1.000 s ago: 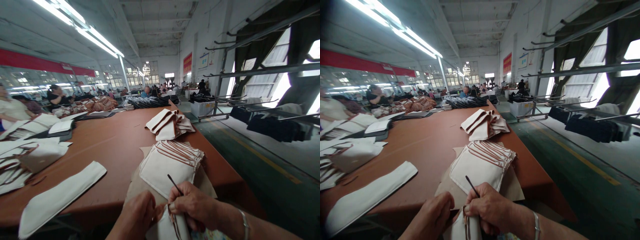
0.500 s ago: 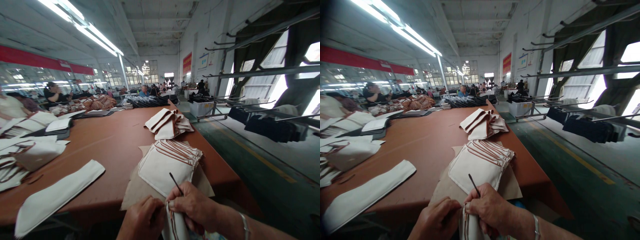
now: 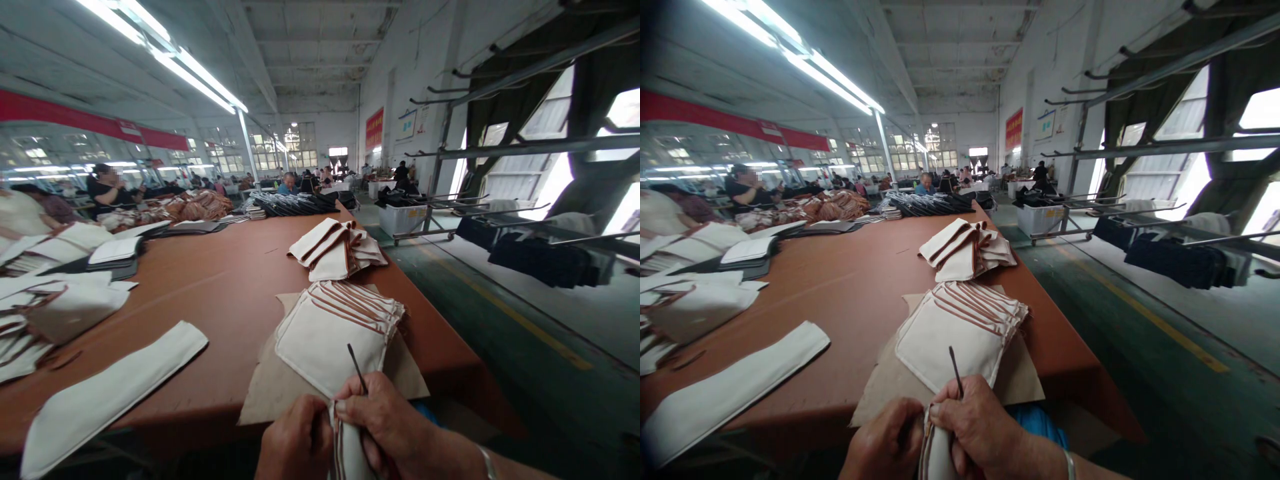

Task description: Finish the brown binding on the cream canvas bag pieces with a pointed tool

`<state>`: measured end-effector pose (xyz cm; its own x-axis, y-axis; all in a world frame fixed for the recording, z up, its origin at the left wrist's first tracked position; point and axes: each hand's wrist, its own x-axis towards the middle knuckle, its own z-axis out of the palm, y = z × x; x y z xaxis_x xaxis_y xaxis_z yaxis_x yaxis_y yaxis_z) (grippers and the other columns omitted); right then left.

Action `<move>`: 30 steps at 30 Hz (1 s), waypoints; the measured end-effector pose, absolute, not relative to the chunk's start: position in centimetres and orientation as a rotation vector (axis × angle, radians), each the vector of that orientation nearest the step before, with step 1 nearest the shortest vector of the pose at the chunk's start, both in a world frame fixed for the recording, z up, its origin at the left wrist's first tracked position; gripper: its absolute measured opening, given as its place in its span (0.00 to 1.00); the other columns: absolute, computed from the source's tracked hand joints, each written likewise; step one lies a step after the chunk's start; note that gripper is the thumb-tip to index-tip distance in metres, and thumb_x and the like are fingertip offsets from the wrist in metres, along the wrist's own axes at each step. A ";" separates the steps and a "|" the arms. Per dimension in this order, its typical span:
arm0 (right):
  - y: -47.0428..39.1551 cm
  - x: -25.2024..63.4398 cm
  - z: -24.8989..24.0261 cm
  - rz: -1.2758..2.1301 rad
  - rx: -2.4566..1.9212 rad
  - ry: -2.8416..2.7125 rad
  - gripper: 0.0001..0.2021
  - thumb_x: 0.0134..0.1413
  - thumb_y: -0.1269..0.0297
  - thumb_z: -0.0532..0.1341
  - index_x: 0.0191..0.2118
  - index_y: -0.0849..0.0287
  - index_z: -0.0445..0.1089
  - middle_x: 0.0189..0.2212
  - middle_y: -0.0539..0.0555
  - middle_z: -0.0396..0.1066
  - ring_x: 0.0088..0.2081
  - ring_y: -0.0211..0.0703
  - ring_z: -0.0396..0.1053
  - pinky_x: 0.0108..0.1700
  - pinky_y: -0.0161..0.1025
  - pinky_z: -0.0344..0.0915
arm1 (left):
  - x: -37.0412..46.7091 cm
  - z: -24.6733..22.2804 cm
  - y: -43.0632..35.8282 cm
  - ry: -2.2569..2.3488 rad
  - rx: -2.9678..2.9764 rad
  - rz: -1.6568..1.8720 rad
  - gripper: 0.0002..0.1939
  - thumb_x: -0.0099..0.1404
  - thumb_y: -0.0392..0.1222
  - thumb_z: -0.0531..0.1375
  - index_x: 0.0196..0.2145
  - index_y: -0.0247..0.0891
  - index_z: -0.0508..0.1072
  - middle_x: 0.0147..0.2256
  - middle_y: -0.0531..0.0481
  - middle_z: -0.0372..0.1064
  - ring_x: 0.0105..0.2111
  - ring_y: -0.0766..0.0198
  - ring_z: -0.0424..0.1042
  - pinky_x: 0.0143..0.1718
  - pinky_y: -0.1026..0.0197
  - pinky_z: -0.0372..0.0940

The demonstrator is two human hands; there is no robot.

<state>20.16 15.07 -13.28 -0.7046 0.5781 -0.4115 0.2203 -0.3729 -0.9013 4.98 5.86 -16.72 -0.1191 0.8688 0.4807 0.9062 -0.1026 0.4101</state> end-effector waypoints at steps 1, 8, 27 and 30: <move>15.2 20.2 -13.4 2.177 -1.062 -1.598 0.14 0.44 0.54 0.58 0.34 0.59 0.66 0.06 0.40 0.55 0.07 0.32 0.47 0.07 0.27 0.43 | 5.1 -16.8 5.9 -2.074 -2.044 -1.026 0.09 0.64 0.31 0.53 0.29 0.40 0.70 0.23 0.54 0.72 0.22 0.68 0.74 0.24 0.71 0.64; 15.7 20.8 -12.3 2.185 -1.075 -1.764 0.09 0.42 0.62 0.58 0.32 0.61 0.69 0.07 0.42 0.58 0.06 0.31 0.48 0.07 0.26 0.44 | 2.5 -15.1 7.0 -2.018 -2.032 -0.957 0.10 0.65 0.33 0.50 0.27 0.41 0.65 0.23 0.54 0.67 0.22 0.65 0.69 0.25 0.66 0.62; 16.0 21.5 -13.3 2.290 -1.022 -1.592 0.10 0.46 0.61 0.59 0.34 0.60 0.66 0.07 0.39 0.56 0.06 0.30 0.47 0.07 0.25 0.45 | 4.8 -15.1 7.1 -2.632 -2.300 -2.248 0.19 0.62 0.56 0.62 0.28 0.36 0.67 0.24 0.56 0.62 0.25 0.69 0.58 0.28 0.68 0.56; 16.1 21.5 -13.4 2.305 -1.018 -1.603 0.08 0.45 0.62 0.58 0.33 0.59 0.65 0.06 0.39 0.55 0.06 0.30 0.46 0.07 0.25 0.44 | 4.9 -15.2 6.8 -2.448 -2.384 -1.772 0.16 0.69 0.51 0.55 0.28 0.38 0.68 0.25 0.55 0.63 0.26 0.67 0.61 0.30 0.67 0.57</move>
<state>21.55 16.12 -13.35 -0.7569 0.4828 -0.4405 0.2451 -0.4151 -0.8761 4.94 6.80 -15.21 -0.0848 0.9925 0.0881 0.3938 -0.0478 0.9179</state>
